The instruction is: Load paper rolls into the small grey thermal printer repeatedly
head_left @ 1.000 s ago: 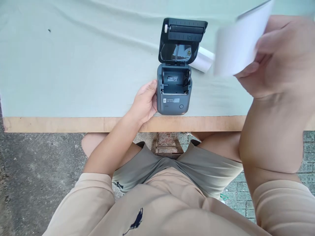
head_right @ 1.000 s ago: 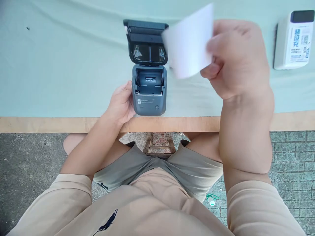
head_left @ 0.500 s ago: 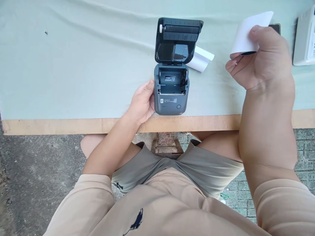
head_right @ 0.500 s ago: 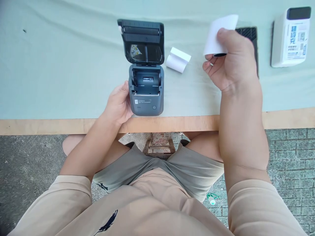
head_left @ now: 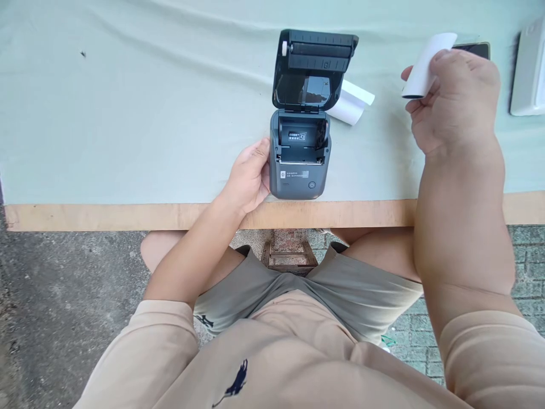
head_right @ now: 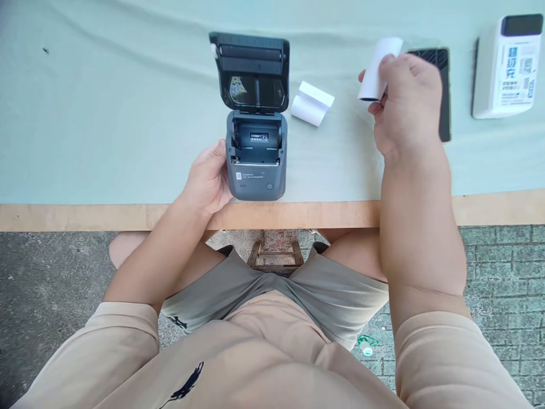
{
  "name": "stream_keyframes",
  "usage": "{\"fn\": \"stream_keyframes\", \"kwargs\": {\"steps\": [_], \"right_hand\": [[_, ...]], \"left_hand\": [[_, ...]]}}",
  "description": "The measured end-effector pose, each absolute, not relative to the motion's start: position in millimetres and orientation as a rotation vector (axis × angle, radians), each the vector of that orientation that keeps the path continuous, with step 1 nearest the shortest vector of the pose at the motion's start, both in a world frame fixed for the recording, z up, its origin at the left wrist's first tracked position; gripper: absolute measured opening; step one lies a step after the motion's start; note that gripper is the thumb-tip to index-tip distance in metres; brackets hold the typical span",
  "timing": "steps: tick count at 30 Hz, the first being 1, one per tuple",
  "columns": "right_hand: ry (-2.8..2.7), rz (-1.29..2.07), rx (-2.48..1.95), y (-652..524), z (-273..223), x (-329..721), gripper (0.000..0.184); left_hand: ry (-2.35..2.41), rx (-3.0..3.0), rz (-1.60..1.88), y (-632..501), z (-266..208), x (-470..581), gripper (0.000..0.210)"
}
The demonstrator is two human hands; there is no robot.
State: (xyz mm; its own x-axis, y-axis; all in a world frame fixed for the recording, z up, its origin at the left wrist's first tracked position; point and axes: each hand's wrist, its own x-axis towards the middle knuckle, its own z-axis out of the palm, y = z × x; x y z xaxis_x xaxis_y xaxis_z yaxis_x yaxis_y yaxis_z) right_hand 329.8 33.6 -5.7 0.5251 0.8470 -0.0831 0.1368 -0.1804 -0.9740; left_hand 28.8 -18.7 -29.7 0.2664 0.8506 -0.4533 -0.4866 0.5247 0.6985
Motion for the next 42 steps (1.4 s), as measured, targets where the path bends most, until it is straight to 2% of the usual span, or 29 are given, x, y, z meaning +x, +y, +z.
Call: {"fn": "stream_keyframes", "kwargs": {"steps": [4,8,12,17,21,24,27,30,32,37,40,42], "right_hand": [[-1.074,0.716,-1.593,28,-5,325,0.017],[-1.385,0.472,-1.684,20,-1,321,0.047],[-1.537,0.382,-1.889,18,1,319,0.054],[-1.51,0.351,-2.153,21,3,318,0.075],[-1.595,0.359,-2.062,17,3,323,0.095],[-1.728,0.319,-1.897,16,2,329,0.102],[-1.919,0.133,-1.642,18,4,337,0.093],[-1.976,-0.072,-1.441,19,10,340,0.064],[-1.96,-0.146,-1.405,18,15,335,0.053],[-2.06,-0.154,-1.803,15,23,296,0.052],[-2.242,-0.079,-1.924,13,27,271,0.052],[-2.192,0.091,-1.926,13,29,263,0.047]], "left_hand": [[0.896,0.482,0.958,-19,-32,29,0.039],[0.875,0.507,0.968,-19,-35,29,0.038],[0.894,0.522,0.971,-19,-36,29,0.034],[0.908,0.51,0.954,-19,-32,29,0.037],[0.921,0.506,0.95,-20,-30,30,0.04],[0.904,0.503,0.96,-20,-32,30,0.038],[0.898,0.501,0.965,-19,-33,29,0.037],[0.917,0.501,0.96,-19,-34,29,0.036],[0.916,0.504,0.962,-19,-33,29,0.035],[0.926,0.528,0.952,-19,-33,29,0.032],[0.926,0.54,0.963,-20,-34,29,0.031],[0.916,0.543,0.969,-20,-35,29,0.032]]}}
